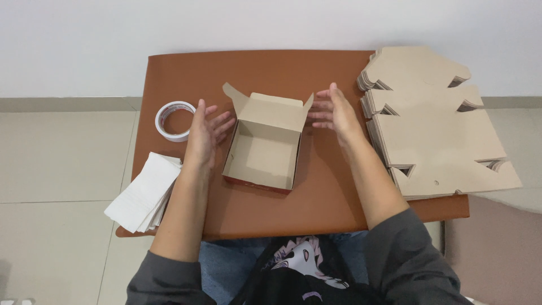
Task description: The person folds a flat cardboard piece into a box shape, inserts a white paper into the box, and closes the lid. The person then places the completed box on the table.
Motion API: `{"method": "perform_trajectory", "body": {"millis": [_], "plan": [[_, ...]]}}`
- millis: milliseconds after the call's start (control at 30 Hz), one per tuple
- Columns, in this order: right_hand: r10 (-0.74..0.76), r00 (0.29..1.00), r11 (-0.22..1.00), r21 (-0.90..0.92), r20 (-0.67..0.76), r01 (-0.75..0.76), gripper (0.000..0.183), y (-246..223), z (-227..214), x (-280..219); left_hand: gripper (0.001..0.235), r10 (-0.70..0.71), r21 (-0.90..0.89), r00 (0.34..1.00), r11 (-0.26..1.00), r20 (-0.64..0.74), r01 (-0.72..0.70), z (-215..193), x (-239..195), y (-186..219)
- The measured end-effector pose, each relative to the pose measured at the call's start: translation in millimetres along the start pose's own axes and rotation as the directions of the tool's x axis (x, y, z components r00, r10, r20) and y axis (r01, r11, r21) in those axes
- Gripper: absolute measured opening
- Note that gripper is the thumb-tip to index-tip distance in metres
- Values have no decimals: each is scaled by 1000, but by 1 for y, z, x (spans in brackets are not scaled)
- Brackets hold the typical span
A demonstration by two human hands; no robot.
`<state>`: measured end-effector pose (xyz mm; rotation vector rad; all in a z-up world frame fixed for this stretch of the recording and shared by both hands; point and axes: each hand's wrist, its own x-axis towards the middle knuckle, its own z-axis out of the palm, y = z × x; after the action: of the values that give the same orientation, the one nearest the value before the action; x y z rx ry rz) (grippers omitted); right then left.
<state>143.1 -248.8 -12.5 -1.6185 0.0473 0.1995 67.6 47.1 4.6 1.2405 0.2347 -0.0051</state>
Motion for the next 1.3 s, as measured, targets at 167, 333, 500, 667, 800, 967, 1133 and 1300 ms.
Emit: {"method": "perform_trajectory", "body": {"millis": [167, 333, 500, 667, 800, 967, 1133, 1300], "plan": [[214, 977, 975, 60, 15, -214, 79, -15, 7, -3, 83, -113, 128, 991, 986, 75, 103, 13, 8, 16], [251, 956, 931, 234, 154, -282, 66, -14, 3, -6, 69, -77, 244, 990, 969, 119, 46, 22, 9, 28], [175, 969, 947, 238, 175, -214, 43, -16, -1, -4, 61, -61, 254, 990, 967, 131, 26, 15, 16, 21], [120, 980, 972, 182, 157, -148, 38, -30, 8, -15, 56, -3, 231, 992, 973, 130, -27, 9, 27, 15], [97, 988, 982, 150, 121, -115, 38, -54, 19, -35, 50, 19, 249, 996, 968, 85, -39, 11, 21, 22], [62, 994, 989, 132, 87, -73, 39, -65, 22, -42, 44, 67, 266, 996, 961, 57, -80, 9, 34, 14], [-18, 996, 998, 67, 82, 13, 35, -59, 16, -38, 37, 167, 184, 983, 966, 81, -179, 14, 24, 27], [-237, 955, 970, -5, 181, 241, 33, -35, 0, -42, 40, 297, 262, 916, 893, 272, -367, 4, 7, 35]]}}
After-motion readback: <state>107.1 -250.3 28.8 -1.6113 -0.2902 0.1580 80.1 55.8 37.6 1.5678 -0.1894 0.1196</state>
